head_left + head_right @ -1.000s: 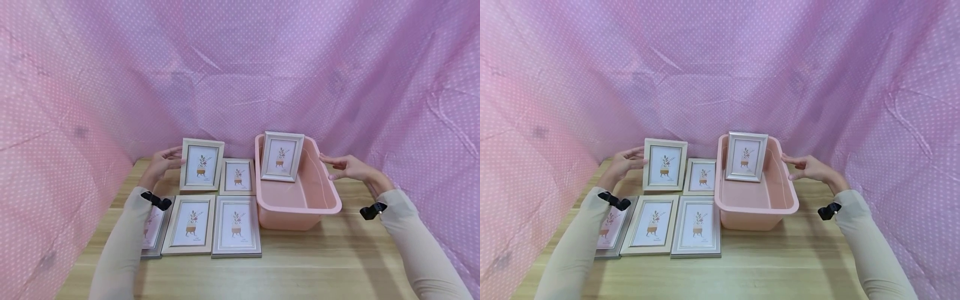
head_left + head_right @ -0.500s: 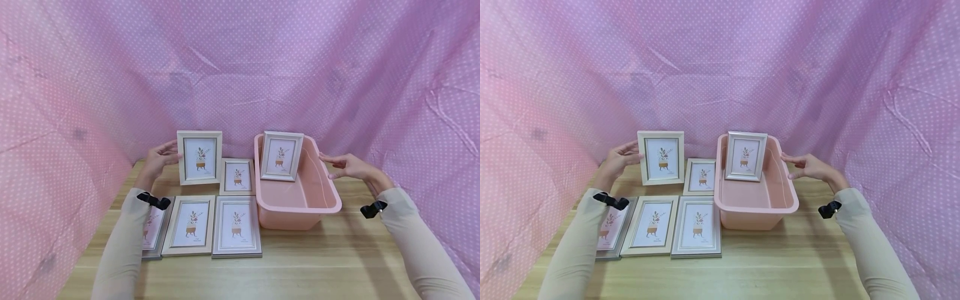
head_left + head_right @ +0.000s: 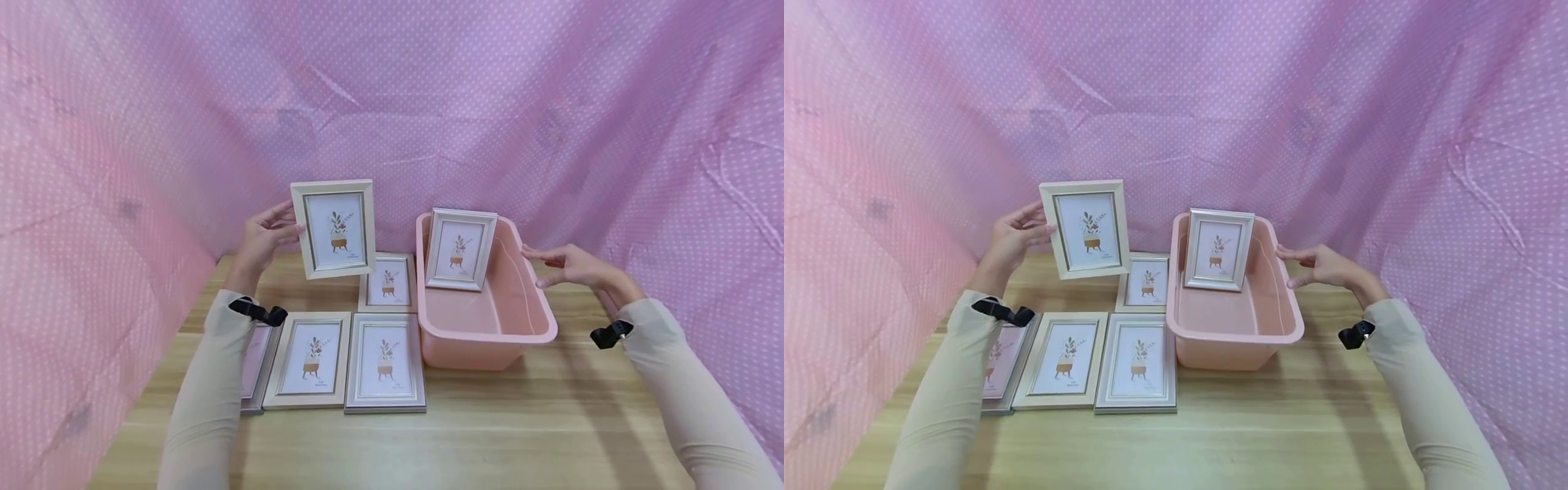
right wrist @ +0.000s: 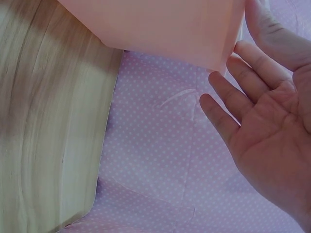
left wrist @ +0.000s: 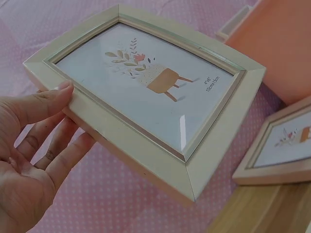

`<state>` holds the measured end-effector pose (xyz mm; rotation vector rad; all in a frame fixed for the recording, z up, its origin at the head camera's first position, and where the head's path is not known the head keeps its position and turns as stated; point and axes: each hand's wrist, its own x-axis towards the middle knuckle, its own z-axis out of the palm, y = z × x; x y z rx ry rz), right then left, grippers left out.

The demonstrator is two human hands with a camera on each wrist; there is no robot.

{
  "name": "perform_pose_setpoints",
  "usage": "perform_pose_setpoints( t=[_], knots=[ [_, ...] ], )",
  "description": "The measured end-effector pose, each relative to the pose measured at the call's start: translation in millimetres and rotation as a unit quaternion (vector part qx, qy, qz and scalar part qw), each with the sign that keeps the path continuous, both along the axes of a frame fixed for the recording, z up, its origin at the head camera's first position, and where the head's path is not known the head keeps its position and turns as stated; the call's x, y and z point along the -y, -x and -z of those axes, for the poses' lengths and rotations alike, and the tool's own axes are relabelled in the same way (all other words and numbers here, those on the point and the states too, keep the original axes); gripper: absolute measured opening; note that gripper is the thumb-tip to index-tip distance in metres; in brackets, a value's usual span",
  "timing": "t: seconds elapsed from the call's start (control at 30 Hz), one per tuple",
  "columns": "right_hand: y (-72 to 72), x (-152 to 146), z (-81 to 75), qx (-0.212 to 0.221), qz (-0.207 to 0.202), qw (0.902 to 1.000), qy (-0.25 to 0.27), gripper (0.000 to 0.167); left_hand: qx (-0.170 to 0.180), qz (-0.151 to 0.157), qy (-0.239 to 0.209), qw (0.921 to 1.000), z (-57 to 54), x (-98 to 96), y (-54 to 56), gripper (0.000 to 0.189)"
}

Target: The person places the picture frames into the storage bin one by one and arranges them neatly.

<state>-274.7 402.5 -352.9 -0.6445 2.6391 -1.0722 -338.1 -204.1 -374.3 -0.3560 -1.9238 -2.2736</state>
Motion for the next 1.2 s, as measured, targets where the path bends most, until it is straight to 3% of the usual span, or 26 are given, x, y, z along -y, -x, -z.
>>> perform_pose_setpoints(
  t=[0.33,0.83,1.0,1.2],
  knots=[
    [0.5,-1,0.8,0.016,0.007,0.9998,-0.004,0.073,-0.023,0.012,0.019,0.9995,-34.0,-29.5,-0.9,0.055],
    [-2.4,0,-0.2,0.004,0.009,0.9998,-0.017,0.074,-0.06,0.038,-0.003,0.9975,-75.5,-93.0,4.9,0.055],
    [-1.0,1,-1.1,0.006,0.006,0.9999,-0.013,0.074,-0.062,0.051,0.007,0.9967,-84.9,-115.5,7.4,0.05],
    [1.5,2,-2.0,0.008,0.003,0.9999,-0.013,0.074,-0.049,0.061,0.013,0.9969,-87.6,-141.1,9.3,0.049]
  ],
)
